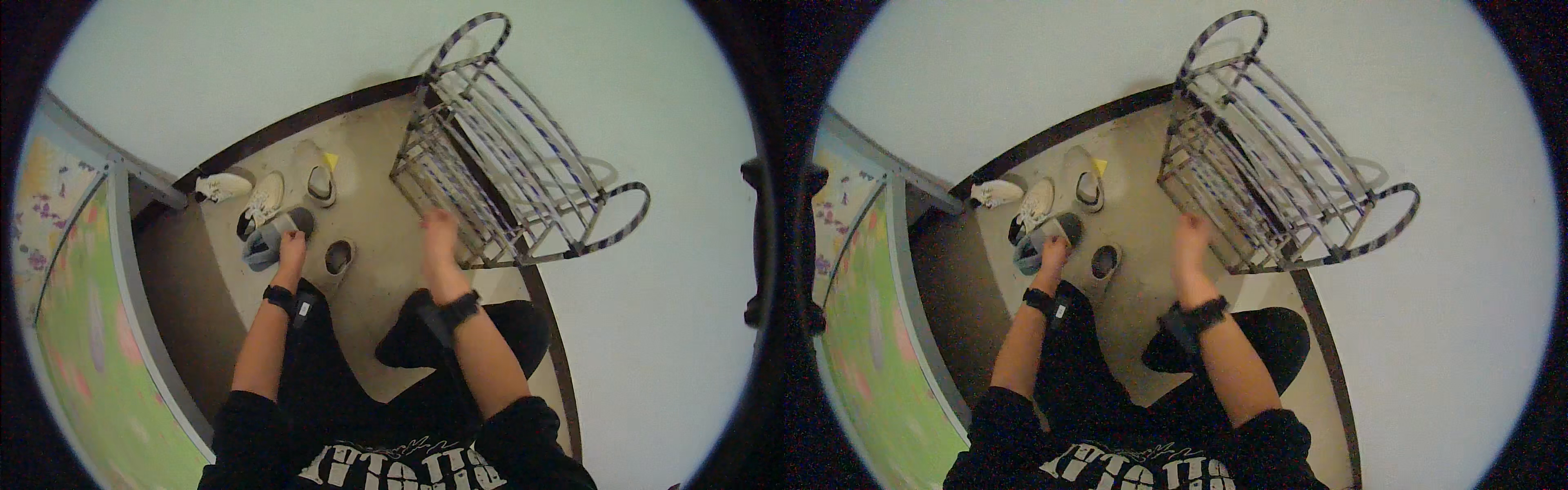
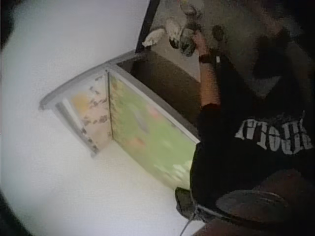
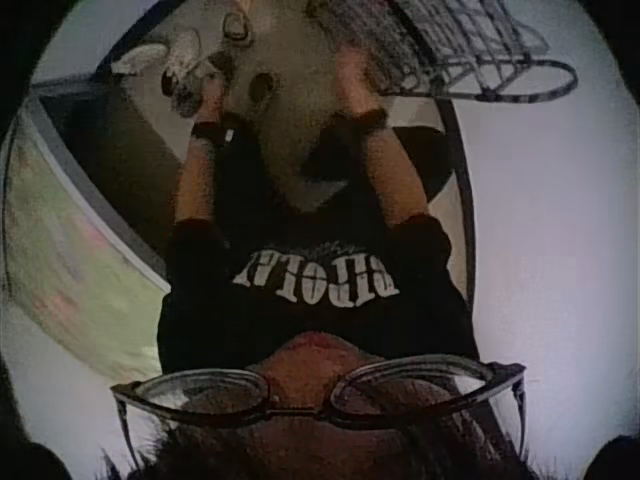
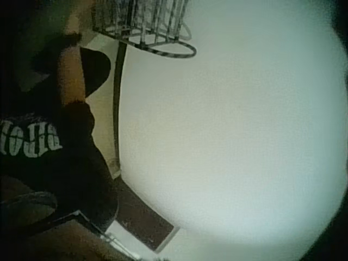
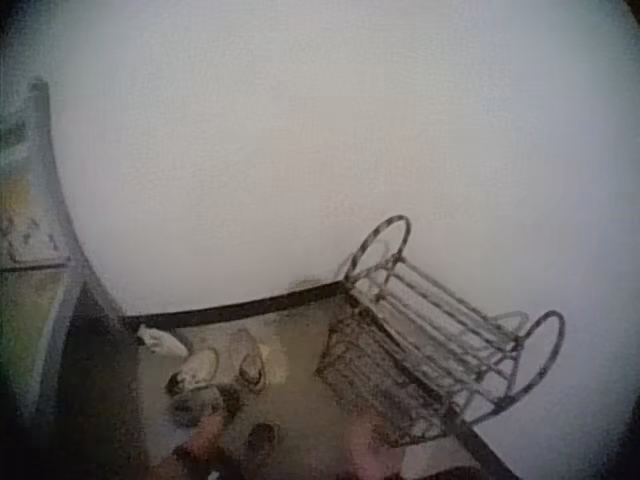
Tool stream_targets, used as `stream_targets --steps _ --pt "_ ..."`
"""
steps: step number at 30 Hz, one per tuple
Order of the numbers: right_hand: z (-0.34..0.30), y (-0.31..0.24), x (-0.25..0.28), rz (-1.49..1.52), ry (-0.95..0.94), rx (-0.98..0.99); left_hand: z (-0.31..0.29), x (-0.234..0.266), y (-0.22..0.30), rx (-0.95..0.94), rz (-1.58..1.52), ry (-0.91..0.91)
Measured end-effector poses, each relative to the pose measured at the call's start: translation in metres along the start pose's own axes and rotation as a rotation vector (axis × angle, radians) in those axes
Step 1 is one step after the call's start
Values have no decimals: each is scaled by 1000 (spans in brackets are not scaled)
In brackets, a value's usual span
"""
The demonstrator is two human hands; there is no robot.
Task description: The person assembles a metal shoe rack by connecting rods and curved side pieces on a bed, then places it on the floor and arranges several pairs of shoes on its shelves. The person also moves a cardboard box and a plastic basket on the bed.
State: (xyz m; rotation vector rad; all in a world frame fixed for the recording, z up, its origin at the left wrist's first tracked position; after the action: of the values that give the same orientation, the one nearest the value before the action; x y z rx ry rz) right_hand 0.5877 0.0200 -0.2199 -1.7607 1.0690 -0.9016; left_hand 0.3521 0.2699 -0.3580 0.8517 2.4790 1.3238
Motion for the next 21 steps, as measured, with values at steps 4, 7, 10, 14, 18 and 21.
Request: stream_targets --steps 4,7,10,14,18,21 --pt "2 123 -117 -612 -778 -213 -1 3 -34 140 -131 90" --pt "-19 184 -146 -1027 -802 -59 3 11 -38 69 281 77" --pt "-23 214 -155 -967 -726 -1 16 33 -56 143 600 56" --pt "-20 235 -160 -1025 -814 75 31 65 -78 22 783 191" --pt "-19 236 -147 -967 -685 21 31 79 -90 -193 831 310" --pt "-12 210 -135 -993 -599 176 39 77 -96 -62 837 259"
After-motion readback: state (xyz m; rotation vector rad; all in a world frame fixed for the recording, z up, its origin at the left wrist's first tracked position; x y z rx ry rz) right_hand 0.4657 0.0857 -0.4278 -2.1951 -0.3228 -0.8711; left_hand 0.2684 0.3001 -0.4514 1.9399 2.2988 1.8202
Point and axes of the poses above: each hand's wrist, its own z-axis towards the middle knuckle, its own x-axis out of the back of the hand, y = z × x, the point moved 5 cm from there along z, towards the middle knuckle, and after that the axes turned 6 degrees about -y, right-handed, at the moved point
